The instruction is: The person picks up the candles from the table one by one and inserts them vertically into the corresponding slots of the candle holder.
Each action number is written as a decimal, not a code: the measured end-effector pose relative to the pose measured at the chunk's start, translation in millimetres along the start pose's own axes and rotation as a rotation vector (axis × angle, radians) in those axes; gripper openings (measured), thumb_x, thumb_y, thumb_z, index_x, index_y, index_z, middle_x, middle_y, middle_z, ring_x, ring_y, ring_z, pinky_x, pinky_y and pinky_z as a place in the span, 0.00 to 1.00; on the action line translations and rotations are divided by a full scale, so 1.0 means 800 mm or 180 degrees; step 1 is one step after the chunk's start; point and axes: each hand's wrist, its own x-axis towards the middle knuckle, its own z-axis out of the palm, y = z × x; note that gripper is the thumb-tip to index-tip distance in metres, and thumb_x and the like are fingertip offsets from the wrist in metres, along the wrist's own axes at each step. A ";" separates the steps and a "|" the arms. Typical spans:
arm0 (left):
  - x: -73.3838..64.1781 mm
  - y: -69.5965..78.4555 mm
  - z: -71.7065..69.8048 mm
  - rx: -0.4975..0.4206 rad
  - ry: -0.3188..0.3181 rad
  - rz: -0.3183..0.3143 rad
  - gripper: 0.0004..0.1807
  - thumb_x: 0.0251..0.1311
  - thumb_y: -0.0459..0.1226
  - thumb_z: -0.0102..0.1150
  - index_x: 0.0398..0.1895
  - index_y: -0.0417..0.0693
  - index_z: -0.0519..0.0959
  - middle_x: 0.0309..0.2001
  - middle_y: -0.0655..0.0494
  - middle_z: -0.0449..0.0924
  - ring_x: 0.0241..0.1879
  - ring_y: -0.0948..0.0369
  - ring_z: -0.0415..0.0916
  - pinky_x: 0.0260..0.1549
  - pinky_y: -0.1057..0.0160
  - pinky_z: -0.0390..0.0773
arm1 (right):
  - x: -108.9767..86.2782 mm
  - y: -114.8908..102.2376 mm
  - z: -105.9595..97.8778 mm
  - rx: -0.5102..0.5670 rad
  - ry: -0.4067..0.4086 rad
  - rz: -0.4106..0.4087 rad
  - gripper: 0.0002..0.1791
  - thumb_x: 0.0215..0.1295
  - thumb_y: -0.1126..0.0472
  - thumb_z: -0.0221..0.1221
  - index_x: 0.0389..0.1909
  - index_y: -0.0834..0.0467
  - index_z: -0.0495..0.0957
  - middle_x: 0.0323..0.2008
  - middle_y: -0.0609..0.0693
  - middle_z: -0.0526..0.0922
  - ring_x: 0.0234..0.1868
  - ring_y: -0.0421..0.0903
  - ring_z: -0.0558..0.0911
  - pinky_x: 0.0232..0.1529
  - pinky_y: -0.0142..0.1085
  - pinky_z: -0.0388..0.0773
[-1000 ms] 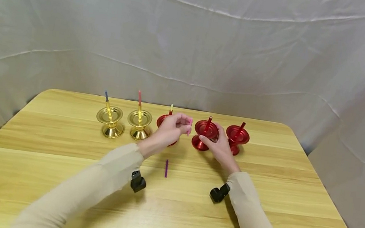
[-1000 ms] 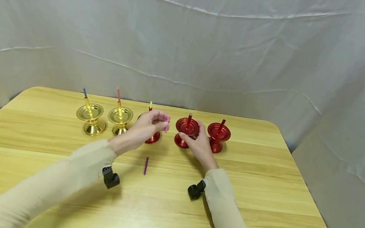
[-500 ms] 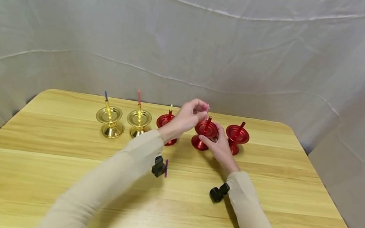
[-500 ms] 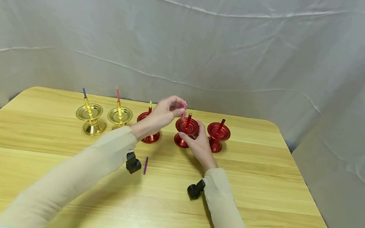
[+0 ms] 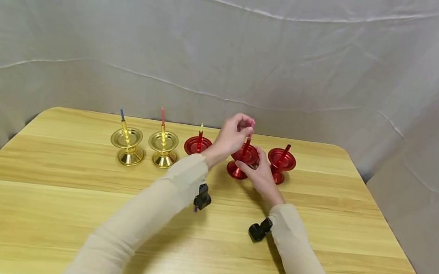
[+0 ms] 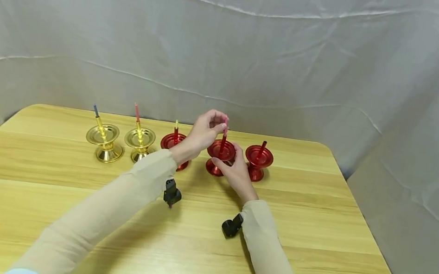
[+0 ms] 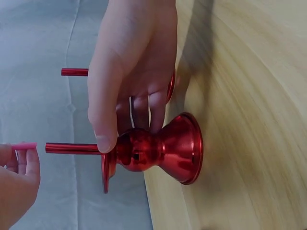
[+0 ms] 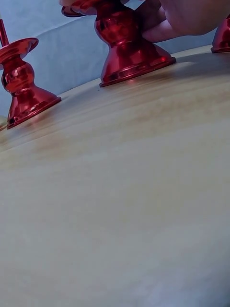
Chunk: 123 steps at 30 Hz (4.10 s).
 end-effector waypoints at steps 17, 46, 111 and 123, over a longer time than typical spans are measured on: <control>0.009 -0.006 -0.005 0.0143 -0.0037 -0.0009 0.10 0.68 0.24 0.49 0.50 0.31 0.73 0.39 0.46 0.76 0.37 0.56 0.75 0.40 0.66 0.77 | 0.002 -0.003 0.001 0.0036 0.0005 0.0032 0.41 0.65 0.61 0.61 0.72 0.64 0.49 0.68 0.63 0.61 0.68 0.56 0.63 0.68 0.46 0.59; 0.001 -0.015 -0.005 0.0962 -0.0262 0.0394 0.11 0.68 0.28 0.52 0.51 0.34 0.75 0.46 0.44 0.79 0.48 0.53 0.77 0.49 0.65 0.76 | 0.020 0.035 -0.004 -0.0217 0.0097 0.0017 0.50 0.62 0.54 0.65 0.75 0.62 0.43 0.67 0.62 0.64 0.66 0.55 0.66 0.66 0.46 0.63; -0.167 -0.073 -0.091 0.1917 -0.0237 -0.1193 0.07 0.45 0.34 0.71 0.20 0.45 0.80 0.21 0.59 0.76 0.21 0.64 0.68 0.23 0.67 0.69 | -0.009 0.053 -0.106 -0.0795 0.0603 -0.0012 0.49 0.64 0.54 0.63 0.73 0.70 0.44 0.69 0.71 0.57 0.67 0.63 0.63 0.65 0.50 0.62; -0.163 -0.078 -0.099 0.1823 -0.0569 -0.0776 0.02 0.48 0.26 0.62 0.23 0.39 0.80 0.20 0.58 0.77 0.19 0.64 0.71 0.20 0.69 0.72 | -0.009 0.055 -0.103 -0.0730 0.0600 0.0070 0.50 0.63 0.50 0.64 0.73 0.69 0.46 0.68 0.69 0.60 0.68 0.60 0.62 0.67 0.49 0.59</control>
